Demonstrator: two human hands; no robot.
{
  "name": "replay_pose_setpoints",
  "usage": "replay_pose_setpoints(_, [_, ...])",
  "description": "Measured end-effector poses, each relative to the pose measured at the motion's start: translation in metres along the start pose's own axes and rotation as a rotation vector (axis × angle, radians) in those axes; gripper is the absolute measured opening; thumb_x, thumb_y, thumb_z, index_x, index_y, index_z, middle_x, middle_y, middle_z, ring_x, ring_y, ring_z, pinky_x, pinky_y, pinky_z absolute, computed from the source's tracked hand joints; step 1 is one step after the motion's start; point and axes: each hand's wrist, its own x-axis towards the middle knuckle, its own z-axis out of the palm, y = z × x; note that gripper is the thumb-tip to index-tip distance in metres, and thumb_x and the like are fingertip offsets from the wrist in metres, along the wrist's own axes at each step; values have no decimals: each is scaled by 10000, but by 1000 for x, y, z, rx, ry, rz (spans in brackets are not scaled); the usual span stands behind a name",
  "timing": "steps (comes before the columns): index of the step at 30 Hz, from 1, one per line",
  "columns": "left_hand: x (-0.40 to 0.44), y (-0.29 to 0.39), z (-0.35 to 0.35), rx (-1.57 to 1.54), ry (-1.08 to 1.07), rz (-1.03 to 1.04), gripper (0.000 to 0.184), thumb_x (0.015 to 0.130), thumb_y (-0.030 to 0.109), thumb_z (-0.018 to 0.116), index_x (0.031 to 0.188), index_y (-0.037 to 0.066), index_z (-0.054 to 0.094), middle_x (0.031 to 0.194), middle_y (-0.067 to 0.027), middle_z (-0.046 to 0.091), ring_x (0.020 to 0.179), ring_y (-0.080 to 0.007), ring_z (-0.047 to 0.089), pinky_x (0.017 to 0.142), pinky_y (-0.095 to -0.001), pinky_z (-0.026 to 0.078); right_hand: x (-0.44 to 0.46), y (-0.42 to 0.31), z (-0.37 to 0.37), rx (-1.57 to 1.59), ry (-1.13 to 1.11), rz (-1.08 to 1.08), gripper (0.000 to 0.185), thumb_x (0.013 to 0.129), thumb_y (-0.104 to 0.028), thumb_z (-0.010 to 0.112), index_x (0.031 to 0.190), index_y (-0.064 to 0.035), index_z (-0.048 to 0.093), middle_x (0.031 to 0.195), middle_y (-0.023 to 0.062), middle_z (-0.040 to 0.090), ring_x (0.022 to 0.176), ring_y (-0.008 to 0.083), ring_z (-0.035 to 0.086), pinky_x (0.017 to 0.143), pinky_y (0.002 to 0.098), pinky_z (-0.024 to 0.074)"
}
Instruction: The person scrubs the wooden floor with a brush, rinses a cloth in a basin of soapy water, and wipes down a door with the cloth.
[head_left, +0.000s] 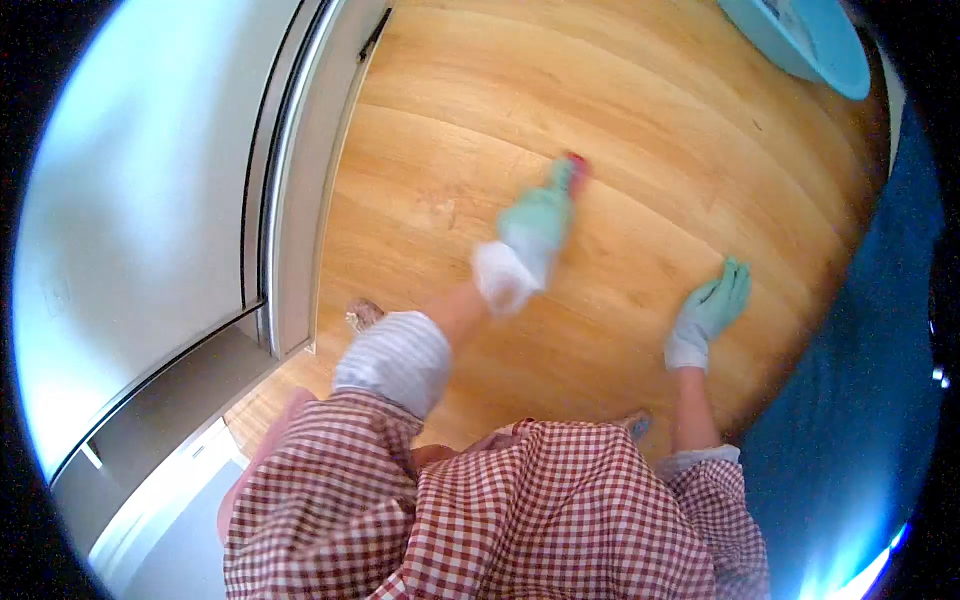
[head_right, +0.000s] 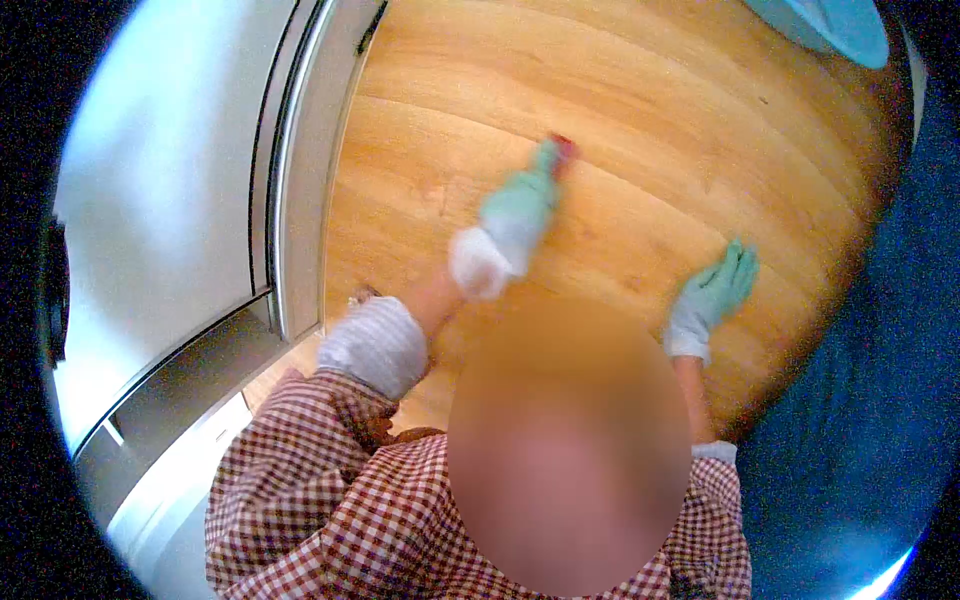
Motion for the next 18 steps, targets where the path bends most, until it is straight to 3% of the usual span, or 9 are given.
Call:
replay_pose_setpoints(3, [-1, 17, -22, 28, -158, 79, 565, 1067, 152, 379, 1617, 52, 296, 1412, -230, 610, 777, -327, 738, 692, -514, 576, 3, 2, 0, 10, 16, -24, 475, 970, -87, 497, 1433, 6, 549, 1523, 265, 497, 1434, 437, 434, 1241, 537, 264])
replay_pose_setpoints(4, [19, -25, 3, -287, 174, 146, 543, 1084, 292, 388, 1576, 65, 371, 1245, -212, 681, 894, -319, 734, 776, -490, 576, 1, 7, 3, 18, 20, -32, 468, 970, -82, 493, 1424, 11, 556, 1514, 267, 506, 1429, 437, 440, 1241, 536, 267])
replay_pose_setpoints(6, [44, -127, -17, -721, 396, -52, 579, 1096, 456, 404, 1529, 76, 459, 1118, -210, 740, 1077, -316, 705, 910, -449, 553, -4, 7, 8, 3, 15, -27, 453, 971, -79, 490, 1406, 20, 571, 1498, 270, 522, 1420, 439, 452, 1239, 533, 276])
replay_pose_setpoints(8, [59, -262, -53, -382, 242, -329, 592, 1112, 424, 350, 1563, 42, 358, 1148, -212, 735, 983, -355, 704, 836, -447, 552, 1, 4, 3, -53, 3, -15, 438, 974, -81, 491, 1387, 28, 587, 1483, 273, 536, 1408, 442, 467, 1235, 531, 287])
replay_pose_setpoints(9, [57, -281, -78, 82, 199, -319, 594, 1133, 369, 291, 1604, 9, 243, 1138, -198, 742, 823, -390, 728, 712, -462, 574, 1, 1, 3, -46, 25, -20, 432, 976, -85, 492, 1380, 30, 592, 1479, 274, 539, 1404, 443, 471, 1231, 529, 295])
replay_pose_setpoints(12, [59, -208, -62, -198, 271, -514, 504, 1119, 373, 339, 1520, 81, 428, 973, -200, 754, 859, -353, 740, 690, -488, 573, 2, 1, 0, -75, 63, -59, 407, 994, -86, 492, 1367, 33, 603, 1466, 265, 556, 1393, 435, 487, 1218, 516, 322])
replay_pose_setpoints(14, [25, -112, -54, -199, 254, -207, 486, 1109, 289, 355, 1553, 91, 362, 885, -175, 752, 744, -346, 737, 594, -521, 560, 5, 4, -6, -146, 62, -99, 379, 1021, -71, 485, 1365, 33, 607, 1454, 242, 576, 1388, 418, 500, 1208, 494, 343])
replay_pose_setpoints(16, [11, -44, 3, 75, 230, -1, 534, 1090, 311, 397, 1571, 85, 352, 811, -197, 720, 652, -380, 699, 547, -562, 522, 4, 9, -4, -127, 27, -90, 407, 1000, -106, 492, 1367, 28, 605, 1463, 269, 557, 1387, 439, 492, 1209, 517, 336])
replay_pose_setpoints(18, [3, -32, -8, -8, 143, 96, 502, 1109, 304, 348, 1561, 89, 383, 899, -209, 737, 728, -389, 716, 605, -542, 547, 12, 11, 2, -121, 36, -77, 420, 991, -126, 493, 1366, 26, 605, 1459, 284, 554, 1380, 453, 494, 1207, 530, 336])
